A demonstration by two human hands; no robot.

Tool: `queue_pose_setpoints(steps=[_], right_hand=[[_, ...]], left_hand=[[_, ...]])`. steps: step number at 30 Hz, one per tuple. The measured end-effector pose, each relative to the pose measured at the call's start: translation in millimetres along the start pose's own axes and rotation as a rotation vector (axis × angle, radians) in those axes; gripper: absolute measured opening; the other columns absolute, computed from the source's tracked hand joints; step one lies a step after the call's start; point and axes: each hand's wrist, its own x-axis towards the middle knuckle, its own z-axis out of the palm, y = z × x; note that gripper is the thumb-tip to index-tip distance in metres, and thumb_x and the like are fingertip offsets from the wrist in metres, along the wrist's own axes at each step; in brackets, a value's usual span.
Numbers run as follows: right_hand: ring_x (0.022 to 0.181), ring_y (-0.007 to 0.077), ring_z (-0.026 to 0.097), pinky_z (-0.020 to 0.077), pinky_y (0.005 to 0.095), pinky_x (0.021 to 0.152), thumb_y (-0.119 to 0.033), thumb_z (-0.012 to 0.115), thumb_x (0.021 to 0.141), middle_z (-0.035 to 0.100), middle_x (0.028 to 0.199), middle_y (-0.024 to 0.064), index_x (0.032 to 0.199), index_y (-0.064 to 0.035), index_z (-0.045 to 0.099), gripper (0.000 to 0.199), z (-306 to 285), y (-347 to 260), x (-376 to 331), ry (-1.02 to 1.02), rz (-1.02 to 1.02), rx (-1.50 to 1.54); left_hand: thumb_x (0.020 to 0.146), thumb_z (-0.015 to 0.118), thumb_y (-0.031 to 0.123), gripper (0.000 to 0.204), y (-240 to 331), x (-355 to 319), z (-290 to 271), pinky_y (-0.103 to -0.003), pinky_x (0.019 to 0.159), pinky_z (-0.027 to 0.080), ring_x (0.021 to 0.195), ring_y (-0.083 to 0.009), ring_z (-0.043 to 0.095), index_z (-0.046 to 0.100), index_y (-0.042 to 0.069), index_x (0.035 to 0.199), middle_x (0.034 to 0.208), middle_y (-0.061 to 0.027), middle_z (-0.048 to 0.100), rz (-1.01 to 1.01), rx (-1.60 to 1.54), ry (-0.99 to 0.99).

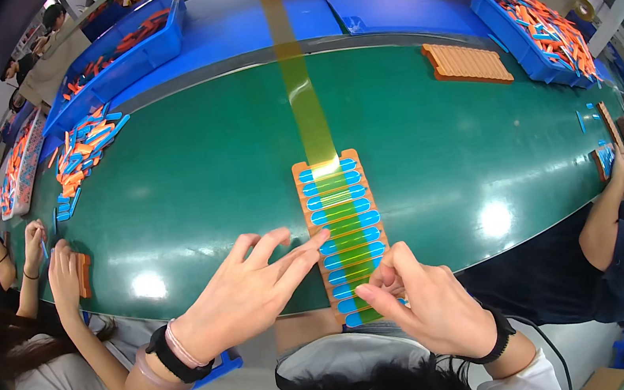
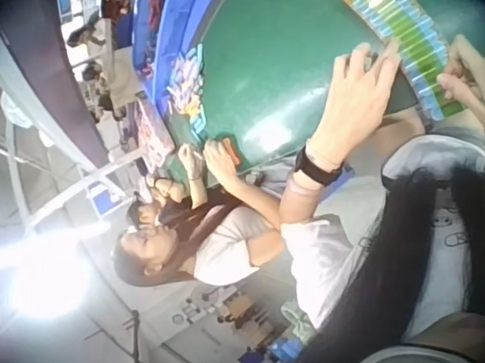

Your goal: Assembling colorful plastic or rubber strips into orange trays on a factory conveyor belt.

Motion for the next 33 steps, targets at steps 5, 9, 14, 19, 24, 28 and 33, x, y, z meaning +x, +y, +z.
queue_pose_setpoints(steps=[5, 9, 14, 19, 24, 28, 33], right_hand=[[0.059, 0.0321, 0.058, 0.0450, 0.0381, 0.047, -0.028, 0.053, 0.085, 0.056, 0.066, 0.0157, 0.081, -0.0028, 0.035, 0.031, 3, 9, 4, 0.063, -0.098, -0.038], [0.055, 0.0338, 0.056, 0.0437, 0.0395, 0.046, -0.029, 0.054, 0.084, 0.054, 0.064, 0.0162, 0.080, -0.0025, 0.035, 0.033, 4, 6, 7, 0.073, -0.124, -0.018], [0.060, 0.0314, 0.058, 0.0459, 0.0375, 0.051, -0.027, 0.056, 0.084, 0.056, 0.068, 0.0166, 0.083, -0.0006, 0.035, 0.033, 2, -7, 7, 0.032, -0.042, -0.093], [0.069, 0.0295, 0.063, 0.0489, 0.0356, 0.056, -0.025, 0.055, 0.084, 0.060, 0.072, 0.0162, 0.087, 0.0015, 0.036, 0.033, 1, -12, 3, -0.003, -0.034, -0.122], [0.056, 0.0382, 0.055, 0.0441, 0.0432, 0.047, -0.029, 0.049, 0.087, 0.052, 0.070, 0.0211, 0.086, 0.0035, 0.033, 0.036, -4, -14, 18, -0.031, -0.100, -0.181], [0.067, 0.0420, 0.055, 0.0449, 0.0443, 0.053, -0.025, 0.049, 0.086, 0.052, 0.079, 0.0263, 0.089, 0.0056, 0.034, 0.034, -13, -19, 65, 0.100, -0.291, -0.399], [0.084, 0.0413, 0.053, 0.0413, 0.0468, 0.072, -0.033, 0.046, 0.086, 0.053, 0.089, 0.0287, 0.089, 0.0024, 0.036, 0.037, -22, -21, 148, 0.242, -0.196, -0.366]], left_hand=[[0.066, 0.051, -0.001, 0.040, -2, 7, -10, -0.035, 0.079, 0.038, 0.093, -0.0251, 0.046, 0.049, 0.003, 0.106, 0.117, -0.0038, 0.050, 0.012, 0.035, -0.044], [0.068, 0.052, -0.002, 0.037, -17, 23, -31, -0.033, 0.077, 0.039, 0.090, -0.0250, 0.048, 0.051, 0.005, 0.105, 0.104, -0.0097, 0.053, -0.043, -0.124, -0.198], [0.080, 0.061, 0.020, 0.063, -80, 93, 0, -0.029, 0.088, 0.039, 0.106, -0.0191, 0.047, 0.024, -0.003, 0.125, 0.117, -0.0140, 0.046, -0.597, -1.032, 0.530], [0.088, 0.049, 0.021, 0.032, -98, 118, 27, -0.027, 0.085, 0.042, 0.093, -0.0137, 0.055, 0.055, -0.007, 0.101, 0.100, -0.0113, 0.060, -0.555, -1.541, 0.485], [0.089, 0.046, 0.017, 0.028, -84, 122, 26, -0.026, 0.085, 0.041, 0.091, -0.0103, 0.055, 0.056, -0.006, 0.101, 0.098, -0.0097, 0.062, -0.560, -1.378, 0.521], [0.089, 0.046, 0.016, 0.026, -80, 120, 29, -0.025, 0.080, 0.044, 0.087, -0.0097, 0.056, 0.056, -0.006, 0.098, 0.097, -0.0096, 0.062, -0.598, -1.397, 0.499], [0.087, 0.049, 0.013, 0.024, -77, 109, 35, -0.022, 0.077, 0.045, 0.087, -0.0134, 0.059, 0.055, -0.007, 0.097, 0.093, -0.0139, 0.063, -0.666, -1.257, 0.431]])
